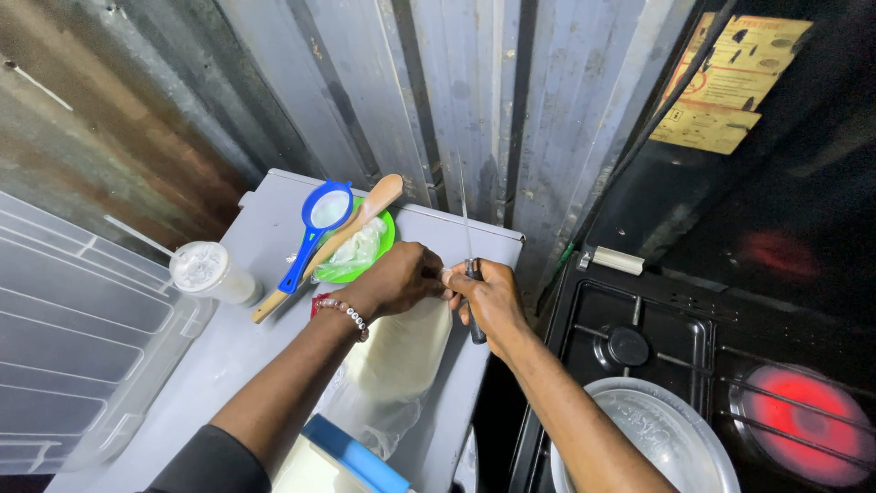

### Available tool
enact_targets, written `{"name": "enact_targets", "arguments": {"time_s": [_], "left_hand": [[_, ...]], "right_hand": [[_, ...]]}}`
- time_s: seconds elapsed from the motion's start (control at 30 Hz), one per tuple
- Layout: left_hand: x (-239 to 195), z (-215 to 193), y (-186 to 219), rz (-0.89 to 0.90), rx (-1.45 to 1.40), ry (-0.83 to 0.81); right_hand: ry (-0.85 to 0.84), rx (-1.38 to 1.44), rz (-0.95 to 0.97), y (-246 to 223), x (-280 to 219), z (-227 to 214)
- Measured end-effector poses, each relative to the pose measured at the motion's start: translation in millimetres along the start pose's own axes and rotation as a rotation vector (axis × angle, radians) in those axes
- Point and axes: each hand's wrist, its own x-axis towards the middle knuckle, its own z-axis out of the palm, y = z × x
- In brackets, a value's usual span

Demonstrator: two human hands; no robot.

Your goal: Straining a white liquid from a pot through a sieve into a container, then cutting open a plastic bag of ingredients and pouring it into a bowl.

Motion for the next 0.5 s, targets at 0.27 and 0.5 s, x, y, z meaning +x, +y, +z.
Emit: {"name": "enact_targets", "arguments": {"time_s": [0.27,0.5], "left_hand": [[8,5,-8,-0.029,-0.013,0.043],[12,-2,-6,-0.016,-0.074,0.061]], "right_hand": [[0.033,0.048,0.014,-2,-11,-8],[0.004,0.033,0.032,-2,-43,-36]]}}
